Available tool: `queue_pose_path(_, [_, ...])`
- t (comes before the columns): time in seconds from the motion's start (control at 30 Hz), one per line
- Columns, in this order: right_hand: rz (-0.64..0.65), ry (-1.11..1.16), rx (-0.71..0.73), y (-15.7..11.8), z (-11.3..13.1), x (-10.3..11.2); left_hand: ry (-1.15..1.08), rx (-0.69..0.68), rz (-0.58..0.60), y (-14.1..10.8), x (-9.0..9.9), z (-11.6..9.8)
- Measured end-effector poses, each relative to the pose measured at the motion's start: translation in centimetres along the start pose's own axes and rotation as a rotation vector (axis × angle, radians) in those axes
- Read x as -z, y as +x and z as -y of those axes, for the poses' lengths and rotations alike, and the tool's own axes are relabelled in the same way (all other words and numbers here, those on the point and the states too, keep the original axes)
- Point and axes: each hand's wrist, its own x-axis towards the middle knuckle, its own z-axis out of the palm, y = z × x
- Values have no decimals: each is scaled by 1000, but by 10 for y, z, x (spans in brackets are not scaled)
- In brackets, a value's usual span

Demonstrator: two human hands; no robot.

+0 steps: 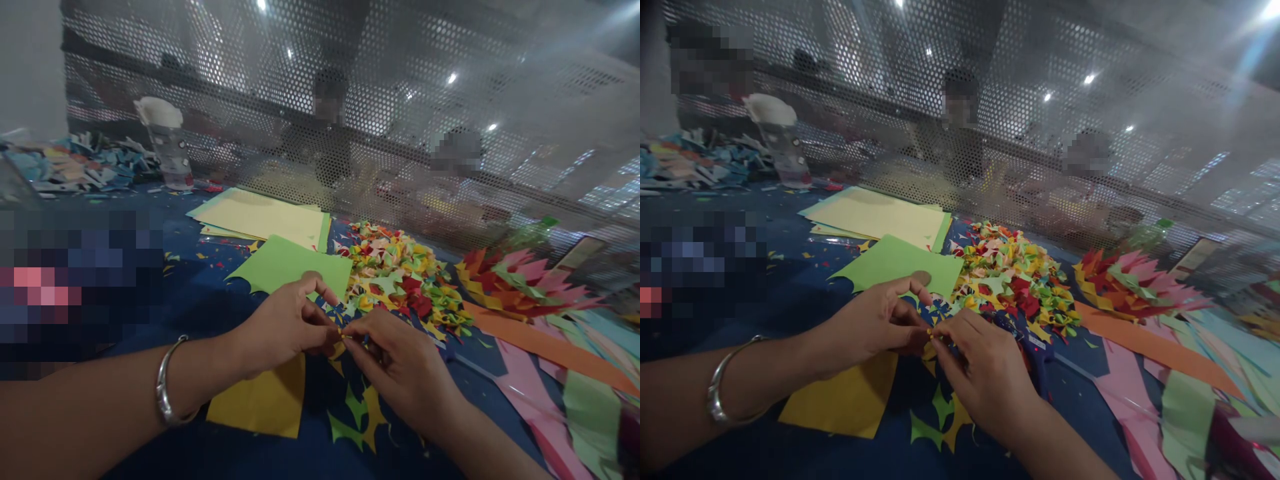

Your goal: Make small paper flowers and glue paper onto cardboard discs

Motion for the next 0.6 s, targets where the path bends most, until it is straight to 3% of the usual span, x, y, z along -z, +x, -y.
queue_pose_path(0.6, [-3, 25, 4, -3, -4, 1, -3, 14, -4, 0, -3, -1])
